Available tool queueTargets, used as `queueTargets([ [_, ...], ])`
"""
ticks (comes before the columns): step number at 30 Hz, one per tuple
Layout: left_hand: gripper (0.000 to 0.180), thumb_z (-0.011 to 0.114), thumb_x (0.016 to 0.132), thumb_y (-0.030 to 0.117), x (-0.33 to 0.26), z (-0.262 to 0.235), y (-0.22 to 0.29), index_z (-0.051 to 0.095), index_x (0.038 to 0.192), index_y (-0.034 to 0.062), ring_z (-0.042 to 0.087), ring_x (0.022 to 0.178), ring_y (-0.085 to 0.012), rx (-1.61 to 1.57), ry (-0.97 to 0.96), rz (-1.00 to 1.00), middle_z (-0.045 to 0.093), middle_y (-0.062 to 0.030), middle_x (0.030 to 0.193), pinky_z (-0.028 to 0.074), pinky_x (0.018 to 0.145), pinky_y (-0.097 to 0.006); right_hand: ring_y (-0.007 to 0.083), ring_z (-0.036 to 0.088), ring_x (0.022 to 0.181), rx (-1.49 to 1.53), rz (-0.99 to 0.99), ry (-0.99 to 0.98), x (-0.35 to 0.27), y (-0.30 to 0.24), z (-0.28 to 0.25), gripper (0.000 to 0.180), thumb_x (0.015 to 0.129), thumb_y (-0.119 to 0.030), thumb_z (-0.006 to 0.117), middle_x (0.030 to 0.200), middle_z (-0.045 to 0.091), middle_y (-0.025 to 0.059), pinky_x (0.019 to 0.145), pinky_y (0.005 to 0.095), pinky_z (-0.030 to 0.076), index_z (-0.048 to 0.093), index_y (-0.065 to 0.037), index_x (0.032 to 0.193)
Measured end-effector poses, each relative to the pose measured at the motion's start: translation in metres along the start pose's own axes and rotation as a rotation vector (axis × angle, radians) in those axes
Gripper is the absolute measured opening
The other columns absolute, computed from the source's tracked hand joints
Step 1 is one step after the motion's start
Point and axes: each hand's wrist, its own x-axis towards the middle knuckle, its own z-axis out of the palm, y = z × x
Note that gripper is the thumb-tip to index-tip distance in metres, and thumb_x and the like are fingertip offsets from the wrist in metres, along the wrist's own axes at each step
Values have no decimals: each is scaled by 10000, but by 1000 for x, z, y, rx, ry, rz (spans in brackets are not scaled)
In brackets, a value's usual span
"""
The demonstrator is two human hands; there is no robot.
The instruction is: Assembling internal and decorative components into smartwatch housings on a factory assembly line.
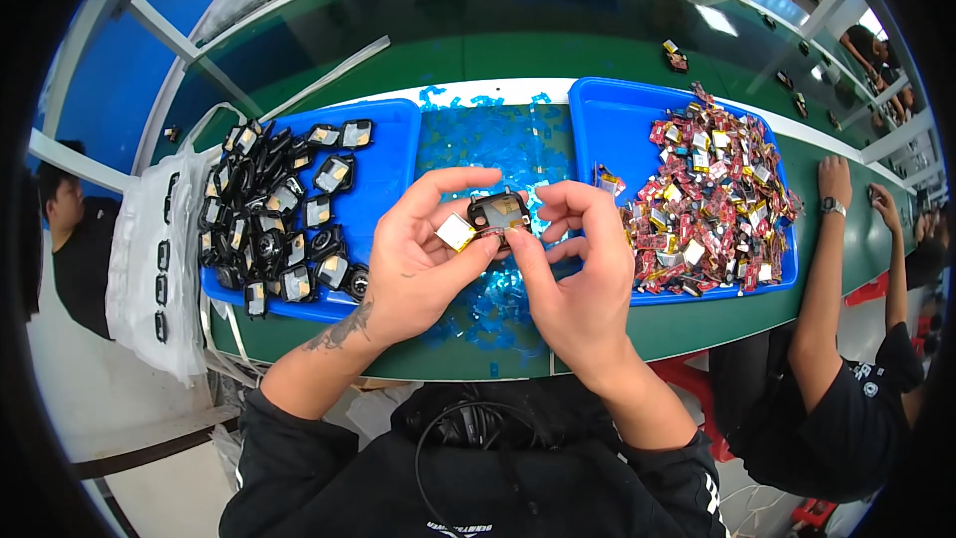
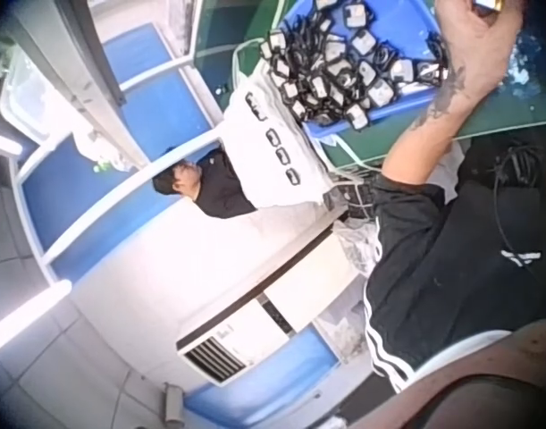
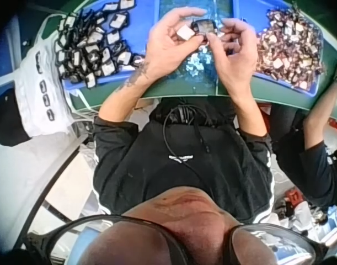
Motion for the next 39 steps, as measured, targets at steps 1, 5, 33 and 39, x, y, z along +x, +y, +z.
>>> queueTargets([
  [1,452,561,880,-79,0,3,1,478,1310,36,617,871,-51,-4,25,17,652,-109,1114,500,675,-184,84,550,790,67,72,-21,1,-3,1,359,797,48,712,933,582,50,639,208,497,556,-8,1116],
  [5,481,554,888,-77,-1,-5,-1,432,1337,46,613,918,-73,103,2,24,625,-149,1165,503,707,-191,82,566,823,76,56,-128,7,-4,1,381,794,24,719,939,578,46,645,207,509,555,-5,1137],
  [33,238,559,853,21,20,-103,-7,567,1090,0,575,955,-352,1787,346,144,570,-202,1004,488,800,-455,127,622,711,-656,67,-631,216,62,-72,153,824,-147,700,744,672,56,682,293,504,697,3,855],
  [39,374,749,765,150,21,-93,7,570,1071,32,540,1074,-350,1757,314,72,592,-171,1074,470,887,-430,136,636,724,-486,90,-1000,141,45,-84,157,796,-143,738,777,689,54,698,287,508,706,-10,873],
])
